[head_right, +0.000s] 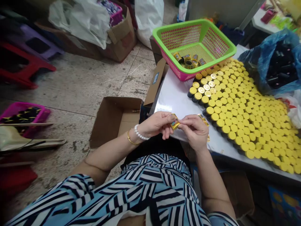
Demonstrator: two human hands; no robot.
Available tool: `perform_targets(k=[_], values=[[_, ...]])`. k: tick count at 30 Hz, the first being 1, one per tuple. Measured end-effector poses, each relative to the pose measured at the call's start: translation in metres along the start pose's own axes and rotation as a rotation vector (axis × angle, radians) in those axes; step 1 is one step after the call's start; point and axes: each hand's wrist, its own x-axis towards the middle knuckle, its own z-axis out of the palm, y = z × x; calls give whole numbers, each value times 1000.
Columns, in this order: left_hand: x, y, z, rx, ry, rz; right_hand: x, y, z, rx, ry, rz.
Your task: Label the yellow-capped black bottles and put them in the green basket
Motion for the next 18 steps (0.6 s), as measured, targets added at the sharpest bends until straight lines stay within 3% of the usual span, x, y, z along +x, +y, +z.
perform_targets(k=[6, 11, 13, 16, 18], values=[[2, 2, 3, 12, -27, 4, 1, -5, 1, -141, -67, -119], [3, -1, 1, 19, 17, 25, 3, -11, 3, -271, -57, -209], [5, 2, 0, 13, 19, 31, 9, -15, 4, -280, -141, -214], [8, 16, 0, -23, 22, 44, 36, -25, 5, -332, -293, -248], [13, 28, 1, -58, 37, 62, 71, -30, 4, -425, -264, -325]])
